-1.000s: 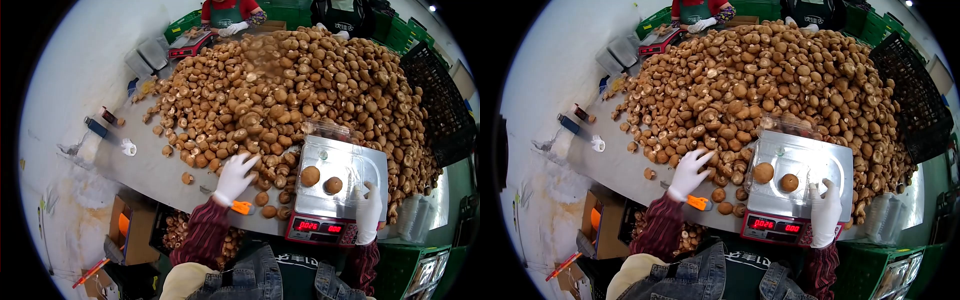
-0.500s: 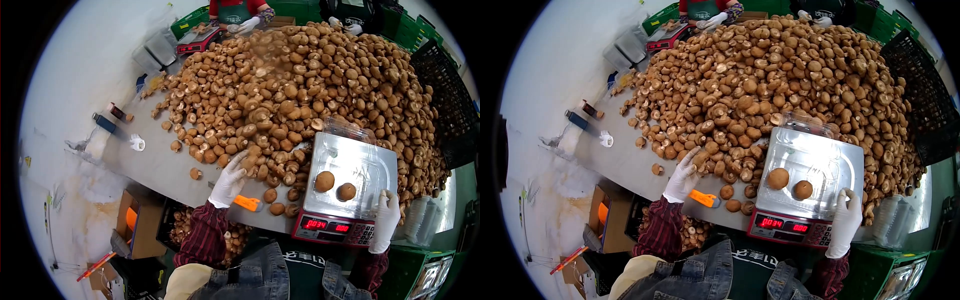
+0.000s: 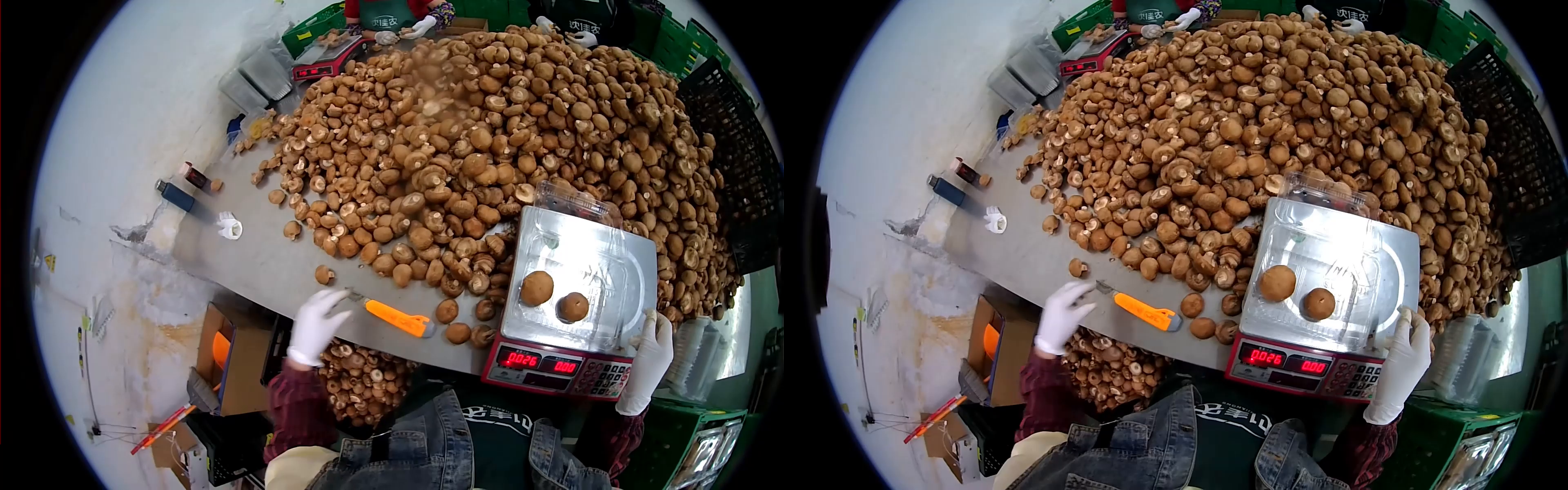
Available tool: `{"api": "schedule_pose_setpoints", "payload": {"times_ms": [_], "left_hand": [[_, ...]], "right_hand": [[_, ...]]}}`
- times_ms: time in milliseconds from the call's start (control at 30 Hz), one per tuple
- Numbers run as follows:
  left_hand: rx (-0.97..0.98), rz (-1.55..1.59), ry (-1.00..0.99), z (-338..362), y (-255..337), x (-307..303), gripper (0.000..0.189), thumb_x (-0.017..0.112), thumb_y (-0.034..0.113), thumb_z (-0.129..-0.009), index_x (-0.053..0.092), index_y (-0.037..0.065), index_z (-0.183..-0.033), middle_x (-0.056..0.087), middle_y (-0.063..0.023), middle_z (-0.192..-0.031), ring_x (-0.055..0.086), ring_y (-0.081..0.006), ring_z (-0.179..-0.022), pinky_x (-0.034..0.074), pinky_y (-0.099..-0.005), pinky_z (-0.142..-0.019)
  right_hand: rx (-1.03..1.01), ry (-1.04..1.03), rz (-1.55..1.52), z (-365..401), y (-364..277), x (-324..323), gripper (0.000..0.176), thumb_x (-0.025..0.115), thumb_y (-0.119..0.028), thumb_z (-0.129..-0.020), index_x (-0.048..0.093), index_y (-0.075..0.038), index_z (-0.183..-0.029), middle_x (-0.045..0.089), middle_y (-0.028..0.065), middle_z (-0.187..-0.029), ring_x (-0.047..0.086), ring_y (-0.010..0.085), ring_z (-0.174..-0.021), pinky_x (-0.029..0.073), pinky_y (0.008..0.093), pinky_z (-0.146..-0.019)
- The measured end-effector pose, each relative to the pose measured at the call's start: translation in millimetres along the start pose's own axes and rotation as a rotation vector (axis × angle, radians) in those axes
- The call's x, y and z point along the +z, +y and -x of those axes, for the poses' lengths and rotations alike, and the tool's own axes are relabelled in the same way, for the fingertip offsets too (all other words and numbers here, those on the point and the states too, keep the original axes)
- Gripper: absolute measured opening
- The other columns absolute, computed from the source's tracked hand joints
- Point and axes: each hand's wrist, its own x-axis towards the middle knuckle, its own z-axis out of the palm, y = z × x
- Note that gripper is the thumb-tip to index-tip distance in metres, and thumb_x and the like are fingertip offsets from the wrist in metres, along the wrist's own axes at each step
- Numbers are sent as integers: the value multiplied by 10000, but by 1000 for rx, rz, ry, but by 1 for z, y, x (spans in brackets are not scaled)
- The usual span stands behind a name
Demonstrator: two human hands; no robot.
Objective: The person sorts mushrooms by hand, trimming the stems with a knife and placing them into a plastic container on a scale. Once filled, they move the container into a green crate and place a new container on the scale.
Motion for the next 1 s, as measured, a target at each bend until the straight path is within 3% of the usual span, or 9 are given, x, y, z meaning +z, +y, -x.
{"api": "schedule_pose_setpoints", "payload": {"times_ms": [67,133,267,333,467,600,900,967,1000], "left_hand": [[238,-71,47,-22,29,37,454,691,48,-712,602,63,-1157,616,-124,-1101,558,-296,-1033,452,-363,-884],[452,-156,0,-48,53,76,547,670,50,-689,557,94,-1223,590,-102,-1134,531,-292,-1024,434,-367,-862],[470,-316,-104,-75,69,111,567,687,71,-681,561,84,-1234,565,-100,-1140,490,-289,-1061,437,-374,-878],[364,18,-30,-80,70,103,536,638,65,-753,535,117,-1276,557,-93,-1129,523,-263,-1029,434,-362,-869],[-299,1387,-230,-83,56,85,424,554,86,-874,486,-7,-1282,584,-85,-1099,566,-179,-1001,461,-307,-875],[-350,1817,-341,-78,37,84,399,528,80,-864,469,10,-1253,554,-114,-1174,556,-208,-1059,471,-345,-903],[-311,1890,-360,-70,44,71,436,535,90,-860,431,82,-1284,504,-98,-1248,516,-245,-1123,462,-397,-905],[-316,1870,-350,-68,53,68,300,560,112,-864,549,43,-1155,577,-74,-1100,572,-201,-1023,479,-328,-831],[-291,1336,-406,-66,54,66,207,583,123,-860,598,29,-1043,592,-55,-993,589,-168,-927,477,-297,-772]], "right_hand": [[-48,7,13,4,-5,0,204,522,-172,-956,625,-5,-1012,555,-11,-779,436,36,-566,376,178,-541],[99,-83,-149,14,-27,0,193,531,-129,-946,627,21,-1020,595,39,-880,496,56,-635,416,190,-570],[-13,35,-35,17,-23,-8,198,517,-132,-957,626,19,-1024,588,16,-840,478,50,-592,395,187,-546],[-13,49,-5,16,-11,-19,208,520,-151,-958,628,13,-1028,600,17,-884,458,44,-562,390,179,-541],[-14,62,1,15,5,-22,209,519,-172,-964,635,-9,-1023,579,-8,-808,427,29,-524,368,168,-526],[11,43,-10,14,3,-13,201,514,-169,-966,635,-16,-1012,517,-32,-691,414,21,-522,339,169,-512],[17,52,15,17,0,-18,203,511,-160,-966,636,-9,-1019,534,-26,-730,420,22,-541,348,173,-535],[14,55,13,18,-1,-18,206,512,-161,-965,636,-7,-1022,540,-24,-747,423,24,-545,351,174,-537],[33,53,-5,18,-4,-17,206,512,-162,-965,635,-6,-1022,539,-23,-754,425,25,-548,353,175,-540]]}}
